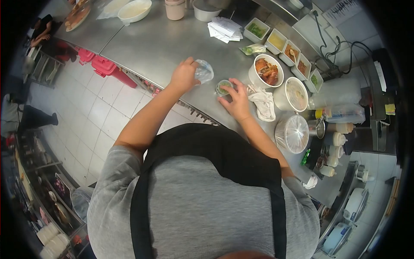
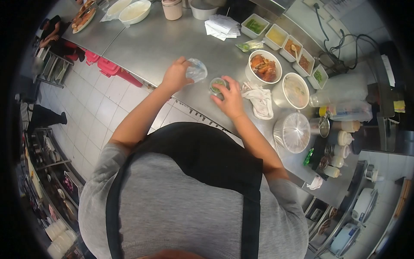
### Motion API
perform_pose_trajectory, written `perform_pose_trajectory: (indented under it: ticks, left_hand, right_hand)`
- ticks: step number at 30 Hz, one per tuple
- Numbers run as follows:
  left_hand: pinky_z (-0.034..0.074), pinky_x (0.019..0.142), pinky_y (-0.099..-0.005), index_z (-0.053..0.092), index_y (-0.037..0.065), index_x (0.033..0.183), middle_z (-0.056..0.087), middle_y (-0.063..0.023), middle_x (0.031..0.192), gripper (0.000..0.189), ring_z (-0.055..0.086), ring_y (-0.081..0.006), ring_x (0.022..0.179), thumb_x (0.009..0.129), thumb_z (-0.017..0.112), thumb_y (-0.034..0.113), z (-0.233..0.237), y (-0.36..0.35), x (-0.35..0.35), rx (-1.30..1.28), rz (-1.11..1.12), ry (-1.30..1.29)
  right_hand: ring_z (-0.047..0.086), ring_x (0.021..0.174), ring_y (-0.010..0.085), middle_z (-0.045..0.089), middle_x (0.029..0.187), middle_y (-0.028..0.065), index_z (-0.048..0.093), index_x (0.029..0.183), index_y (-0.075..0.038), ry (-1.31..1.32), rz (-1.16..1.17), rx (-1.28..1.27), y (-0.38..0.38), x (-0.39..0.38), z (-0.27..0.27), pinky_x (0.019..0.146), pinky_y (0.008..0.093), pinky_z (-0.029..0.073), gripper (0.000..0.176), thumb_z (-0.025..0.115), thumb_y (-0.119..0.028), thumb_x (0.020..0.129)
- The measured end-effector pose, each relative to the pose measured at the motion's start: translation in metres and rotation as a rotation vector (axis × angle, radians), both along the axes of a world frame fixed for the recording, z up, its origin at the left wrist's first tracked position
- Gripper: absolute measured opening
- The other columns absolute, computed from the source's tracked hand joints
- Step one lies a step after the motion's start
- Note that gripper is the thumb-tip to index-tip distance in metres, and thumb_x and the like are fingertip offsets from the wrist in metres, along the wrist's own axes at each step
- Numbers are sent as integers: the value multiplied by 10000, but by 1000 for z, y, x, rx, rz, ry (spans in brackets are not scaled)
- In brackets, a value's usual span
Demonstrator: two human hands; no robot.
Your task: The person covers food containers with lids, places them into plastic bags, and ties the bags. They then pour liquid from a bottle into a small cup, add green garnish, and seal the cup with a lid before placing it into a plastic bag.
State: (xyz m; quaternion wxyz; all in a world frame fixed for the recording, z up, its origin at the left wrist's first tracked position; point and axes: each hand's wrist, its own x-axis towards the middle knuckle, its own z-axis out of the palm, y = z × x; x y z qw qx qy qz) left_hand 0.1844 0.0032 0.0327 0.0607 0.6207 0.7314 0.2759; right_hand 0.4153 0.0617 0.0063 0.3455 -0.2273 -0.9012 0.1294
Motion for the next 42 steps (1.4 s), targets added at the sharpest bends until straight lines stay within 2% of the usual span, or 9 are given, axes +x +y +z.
perform_pose_trajectory:
  ticks: [2,5,11,17,20,23,29,35,42]
  left_hand:
    - [499,831,-401,640,39,972,573,-126,1019,346,565,-337,998,653,768,78,-8,-1,-3,10,5,-83]
    - [501,825,-412,618,38,990,561,-127,1049,374,567,-343,1002,641,750,63,-40,6,-21,-51,2,-21]
    - [508,812,-425,600,33,999,544,-132,1106,342,587,-362,955,665,673,40,-5,-10,-3,-48,97,61]
    - [504,844,-433,604,79,1104,531,-154,1123,513,601,-363,978,606,723,87,-18,0,3,-186,75,1]
    - [509,848,-428,605,81,1123,524,-167,1132,529,603,-372,971,609,724,102,-5,-4,9,-265,93,-39]
    - [514,849,-418,610,54,1116,483,-200,1217,504,619,-375,946,627,723,97,-1,-8,12,-290,83,-62]
    - [498,871,-418,596,46,1151,526,-210,1106,608,595,-365,988,596,779,213,1,-17,15,-361,112,-97]
    - [463,923,-401,579,32,1169,518,-220,1142,665,515,-350,1097,595,805,277,-16,-23,3,-354,-36,-252]
    - [473,909,-393,580,71,1186,515,-215,1140,644,533,-348,1062,602,808,218,-23,-31,6,-283,-81,-297]
  right_hand:
    - [532,1067,359,520,1172,131,598,1042,-98,147,-7,-167,0,-7,-16,859,428,469,433,803,-136,662]
    - [538,1087,368,541,1135,138,564,1003,-71,139,-55,-144,-1,-10,-28,881,419,470,413,796,-115,664]
    - [547,1043,374,543,1126,174,526,969,-74,89,-84,-185,1,-4,-35,858,427,472,381,751,-80,661]
    - [553,942,348,584,1034,148,510,931,-77,88,-69,-268,-8,-7,3,796,429,455,390,744,-57,619]
    - [550,936,324,601,1004,119,523,924,-91,122,-39,-95,-18,-19,33,820,414,438,376,748,-92,623]
    - [540,935,288,620,981,70,538,911,-114,122,-29,-91,-27,-36,58,834,404,413,358,753,-135,625]
    - [527,929,255,637,978,15,555,910,-153,97,-76,-36,-28,-54,58,795,394,384,360,761,-155,614]
    - [526,936,244,646,967,2,549,896,-163,-117,-47,-144,-26,-58,34,781,403,377,361,773,-163,614]
    - [511,1037,286,586,1116,46,608,1015,-180,26,20,-74,-22,-60,-14,858,431,381,388,737,-150,650]
